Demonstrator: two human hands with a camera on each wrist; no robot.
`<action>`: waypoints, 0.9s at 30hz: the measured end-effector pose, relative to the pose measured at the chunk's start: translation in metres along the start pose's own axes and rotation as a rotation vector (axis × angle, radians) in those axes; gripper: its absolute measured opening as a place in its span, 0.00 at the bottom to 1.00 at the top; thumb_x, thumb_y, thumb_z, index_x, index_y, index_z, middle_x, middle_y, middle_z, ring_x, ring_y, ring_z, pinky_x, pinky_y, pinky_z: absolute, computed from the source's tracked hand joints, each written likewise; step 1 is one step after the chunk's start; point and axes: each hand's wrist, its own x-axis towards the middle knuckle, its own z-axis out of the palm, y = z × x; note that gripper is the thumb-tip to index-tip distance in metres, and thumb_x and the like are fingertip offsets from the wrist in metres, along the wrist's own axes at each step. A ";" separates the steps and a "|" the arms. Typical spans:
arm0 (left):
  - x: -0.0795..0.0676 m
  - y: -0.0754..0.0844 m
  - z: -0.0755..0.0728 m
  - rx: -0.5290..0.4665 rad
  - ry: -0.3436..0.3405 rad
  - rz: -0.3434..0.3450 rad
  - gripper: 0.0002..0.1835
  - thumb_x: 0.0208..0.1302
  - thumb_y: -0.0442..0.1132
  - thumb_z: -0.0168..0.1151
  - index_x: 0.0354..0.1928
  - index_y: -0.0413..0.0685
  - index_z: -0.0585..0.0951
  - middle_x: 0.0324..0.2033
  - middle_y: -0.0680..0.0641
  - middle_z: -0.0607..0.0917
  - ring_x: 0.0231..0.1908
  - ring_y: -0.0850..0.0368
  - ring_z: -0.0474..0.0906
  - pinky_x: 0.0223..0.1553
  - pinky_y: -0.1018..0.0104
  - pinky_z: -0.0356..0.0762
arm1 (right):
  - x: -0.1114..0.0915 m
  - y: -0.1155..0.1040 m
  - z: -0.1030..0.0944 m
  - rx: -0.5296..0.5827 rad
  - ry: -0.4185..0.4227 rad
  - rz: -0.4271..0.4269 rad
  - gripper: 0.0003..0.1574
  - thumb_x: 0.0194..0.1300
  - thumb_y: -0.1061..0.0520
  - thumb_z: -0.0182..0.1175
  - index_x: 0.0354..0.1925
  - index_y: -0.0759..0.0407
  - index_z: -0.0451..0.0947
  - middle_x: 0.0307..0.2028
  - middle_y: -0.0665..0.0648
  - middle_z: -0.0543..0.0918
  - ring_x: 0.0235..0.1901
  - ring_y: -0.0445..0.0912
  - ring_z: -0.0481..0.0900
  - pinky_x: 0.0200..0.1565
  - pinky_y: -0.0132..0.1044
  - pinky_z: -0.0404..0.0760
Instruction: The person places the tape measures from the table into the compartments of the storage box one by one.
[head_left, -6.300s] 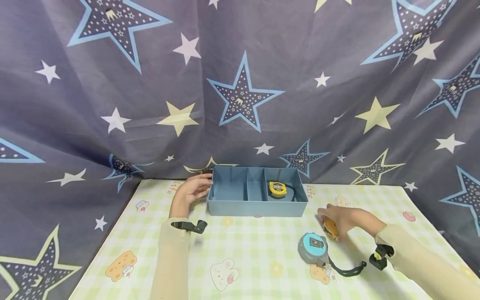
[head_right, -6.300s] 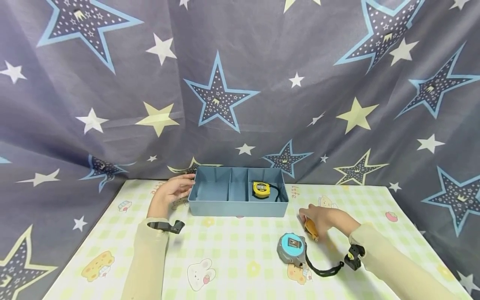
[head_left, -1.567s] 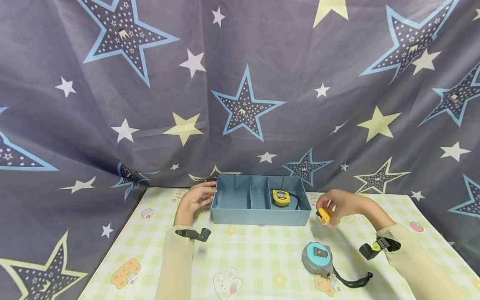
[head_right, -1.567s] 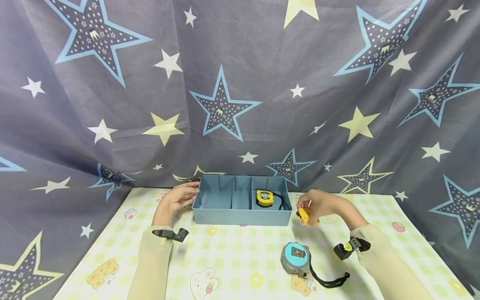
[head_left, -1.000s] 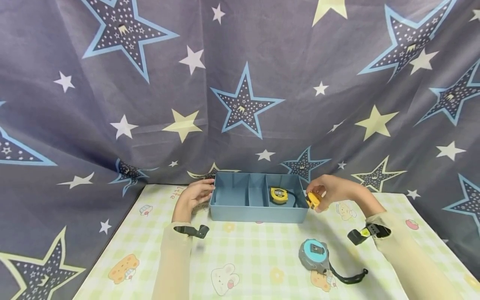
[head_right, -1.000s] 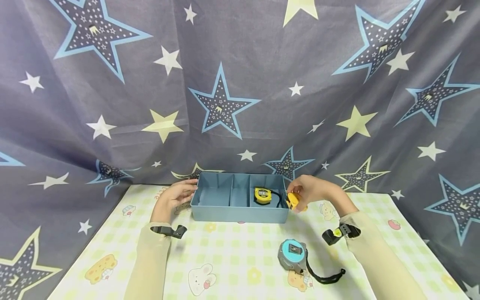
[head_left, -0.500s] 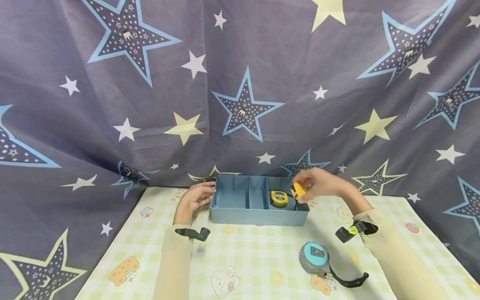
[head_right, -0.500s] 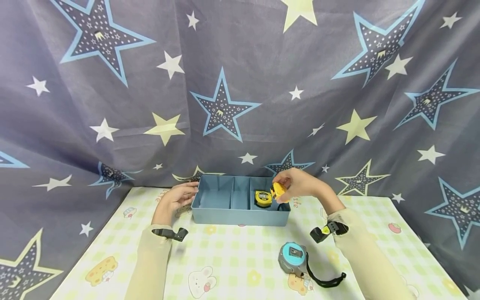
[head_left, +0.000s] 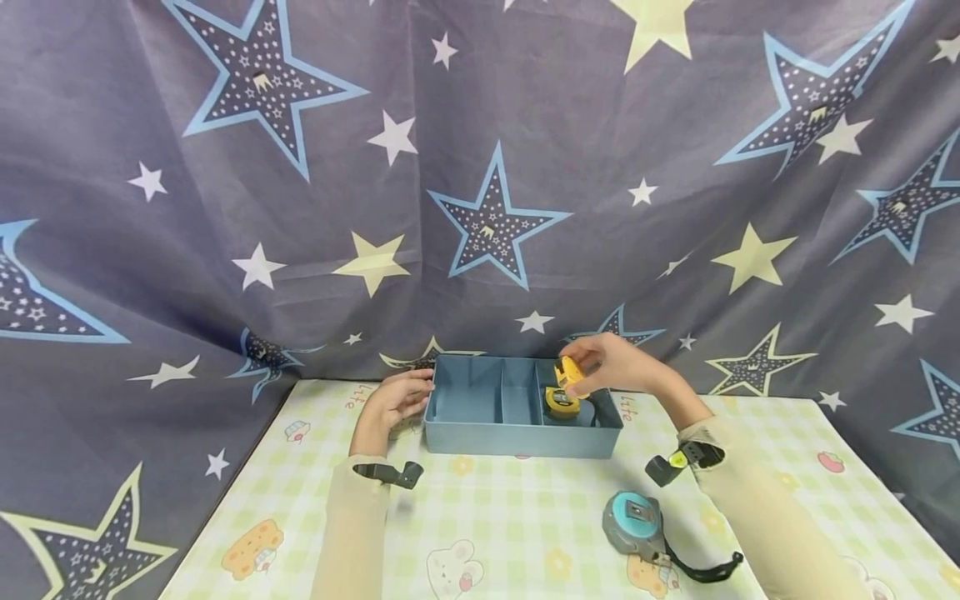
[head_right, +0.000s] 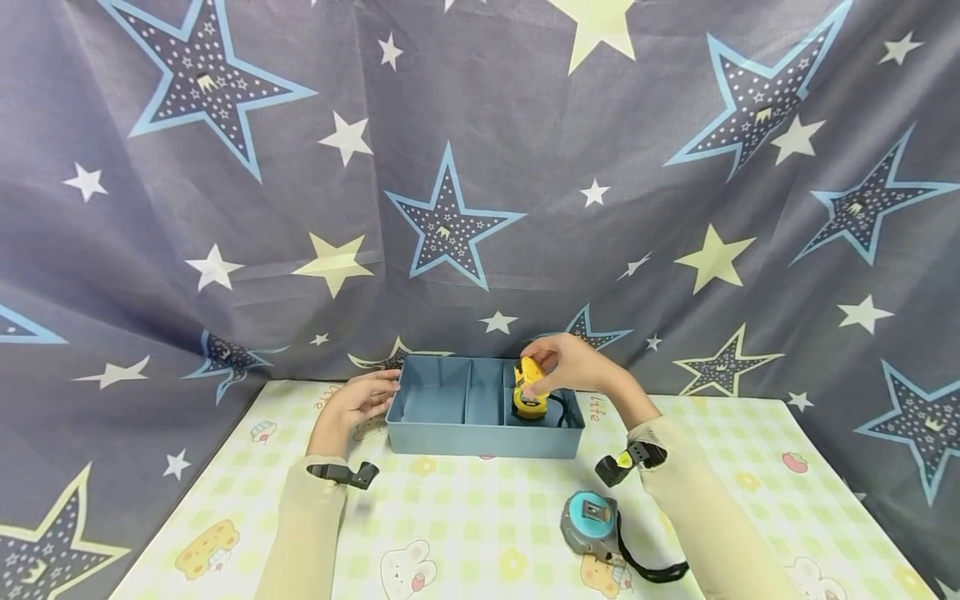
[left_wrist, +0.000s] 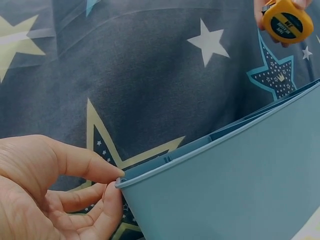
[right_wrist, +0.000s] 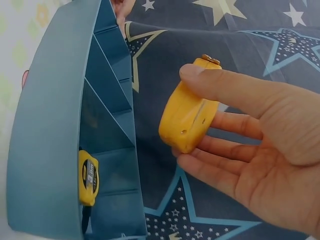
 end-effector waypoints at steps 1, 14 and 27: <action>0.000 0.000 0.000 -0.001 0.001 -0.001 0.30 0.68 0.28 0.61 0.72 0.39 0.71 0.62 0.40 0.76 0.33 0.64 0.79 0.40 0.74 0.82 | 0.002 -0.001 0.001 0.002 0.002 -0.001 0.39 0.57 0.54 0.77 0.63 0.66 0.76 0.50 0.63 0.85 0.50 0.55 0.85 0.49 0.45 0.87; -0.003 -0.001 0.000 -0.022 -0.016 0.005 0.30 0.69 0.28 0.60 0.73 0.39 0.70 0.50 0.47 0.81 0.35 0.63 0.81 0.36 0.76 0.81 | 0.030 -0.005 0.018 0.033 0.019 0.002 0.38 0.58 0.58 0.76 0.63 0.67 0.76 0.51 0.64 0.83 0.51 0.56 0.84 0.49 0.42 0.87; -0.005 0.001 0.001 -0.003 -0.023 0.022 0.30 0.69 0.28 0.61 0.72 0.39 0.70 0.52 0.46 0.80 0.34 0.63 0.81 0.38 0.74 0.82 | 0.051 -0.010 0.031 0.032 -0.015 -0.008 0.39 0.58 0.59 0.76 0.64 0.70 0.74 0.51 0.65 0.83 0.53 0.58 0.84 0.54 0.45 0.86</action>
